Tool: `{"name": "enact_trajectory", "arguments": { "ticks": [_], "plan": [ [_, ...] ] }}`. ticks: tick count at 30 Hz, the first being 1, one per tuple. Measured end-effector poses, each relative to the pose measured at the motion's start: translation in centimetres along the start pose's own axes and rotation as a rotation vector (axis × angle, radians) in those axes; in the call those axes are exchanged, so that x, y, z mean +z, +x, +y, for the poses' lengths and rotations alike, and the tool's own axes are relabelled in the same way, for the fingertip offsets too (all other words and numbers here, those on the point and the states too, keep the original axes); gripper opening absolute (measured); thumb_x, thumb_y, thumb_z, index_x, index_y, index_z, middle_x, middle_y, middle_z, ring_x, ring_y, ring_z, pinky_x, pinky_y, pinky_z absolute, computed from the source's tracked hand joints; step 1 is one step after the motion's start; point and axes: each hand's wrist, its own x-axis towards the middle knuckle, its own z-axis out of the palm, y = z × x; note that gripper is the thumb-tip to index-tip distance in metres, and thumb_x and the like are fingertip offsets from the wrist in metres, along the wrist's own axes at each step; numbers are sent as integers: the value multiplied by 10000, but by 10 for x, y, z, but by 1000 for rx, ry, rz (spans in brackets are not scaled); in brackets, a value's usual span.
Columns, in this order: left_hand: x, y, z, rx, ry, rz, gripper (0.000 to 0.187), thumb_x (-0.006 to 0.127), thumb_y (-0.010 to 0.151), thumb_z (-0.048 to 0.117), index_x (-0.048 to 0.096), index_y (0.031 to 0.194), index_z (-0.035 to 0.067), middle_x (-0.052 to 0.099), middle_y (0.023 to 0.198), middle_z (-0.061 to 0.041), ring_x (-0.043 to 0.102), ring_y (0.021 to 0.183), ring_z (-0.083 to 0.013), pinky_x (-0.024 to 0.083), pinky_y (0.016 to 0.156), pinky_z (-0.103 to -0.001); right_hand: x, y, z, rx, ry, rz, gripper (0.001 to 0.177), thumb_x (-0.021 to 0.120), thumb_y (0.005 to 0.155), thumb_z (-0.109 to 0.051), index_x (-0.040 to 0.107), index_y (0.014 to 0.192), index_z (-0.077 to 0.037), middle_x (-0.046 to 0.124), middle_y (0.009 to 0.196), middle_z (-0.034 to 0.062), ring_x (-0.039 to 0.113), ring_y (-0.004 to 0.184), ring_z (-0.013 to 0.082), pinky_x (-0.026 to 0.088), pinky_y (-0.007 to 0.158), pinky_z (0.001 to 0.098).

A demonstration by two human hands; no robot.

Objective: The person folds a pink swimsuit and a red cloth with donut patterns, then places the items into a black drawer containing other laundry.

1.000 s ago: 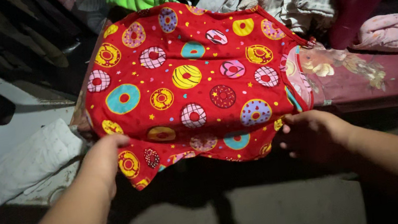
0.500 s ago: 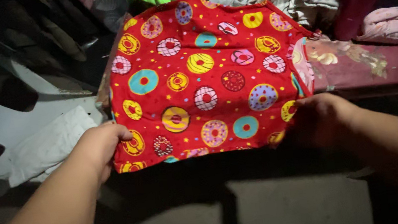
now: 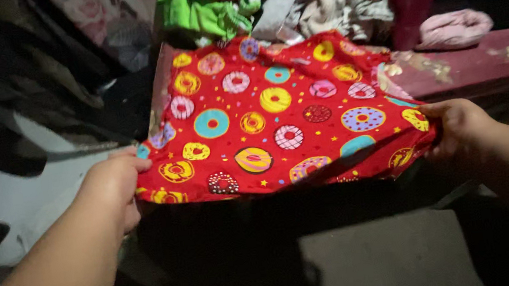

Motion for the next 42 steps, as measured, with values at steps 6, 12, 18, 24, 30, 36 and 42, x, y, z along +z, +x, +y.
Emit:
{"name": "enact_trajectory", "arguments": {
  "ticks": [6, 12, 18, 24, 30, 36, 42],
  "plan": [
    [22, 15, 59, 120, -82, -202, 344, 434, 947, 51, 576, 1235, 173, 682, 1244, -147, 713, 1044, -299, 602, 879, -508, -33, 62, -50, -73, -158, -185, 343, 435, 1084, -349, 634, 1215, -102, 733, 1089, 121, 693, 954, 297, 541, 777, 475],
    [68, 78, 111, 71, -365, -261, 206, 478, 978, 125, 596, 1147, 116, 688, 1234, -127, 692, 1136, -324, 545, 1003, -564, -7, 120, -111, 2, -87, -264, 366, 455, 1041, -335, 630, 1312, -163, 725, 1242, 136, 686, 1118, 343, 559, 826, 520],
    [126, 154, 117, 148, -328, -132, 321, 512, 958, 208, 593, 1240, 80, 694, 1326, -78, 668, 1207, -302, 429, 1046, -551, 66, 124, -124, 16, 636, 200, 479, 519, 986, -206, 449, 1449, -104, 518, 1461, 314, 607, 1321, 474, 462, 1071, 637],
    [164, 193, 65, 529, 939, 307, 713, 663, 800, 115, 531, 1491, 227, 584, 1381, -186, 608, 1228, -341, 482, 1058, -442, 73, 140, -90, -570, -317, -165, 793, 586, 867, -112, 385, 1628, -210, 554, 1352, 311, 617, 1157, 532, 486, 981, 582],
    [169, 201, 52, 792, 1429, 214, 499, 653, 797, 149, 724, 1282, 238, 524, 1409, -188, 581, 1200, -397, 472, 998, -467, 102, 120, -90, -1034, -1538, 40, 517, 768, 802, -313, 630, 1297, -259, 531, 1232, 213, 605, 1056, 381, 514, 882, 462],
    [159, 224, 79, 762, 1531, 154, 363, 675, 857, 260, 746, 1199, 162, 681, 1154, -172, 656, 1065, -390, 518, 923, -491, 91, 152, -100, -1121, -1192, -98, 317, 703, 893, -317, 753, 1097, -79, 611, 1064, 143, 650, 948, 265, 528, 823, 389],
    [181, 257, 126, 489, 1328, 54, 289, 682, 865, 292, 784, 1077, 125, 750, 886, -175, 739, 906, -428, 563, 824, -544, 87, 189, -155, -410, -784, -99, 293, 650, 996, -292, 771, 1020, -26, 469, 756, 87, 404, 668, 206, 292, 573, 402]
  ]
}}
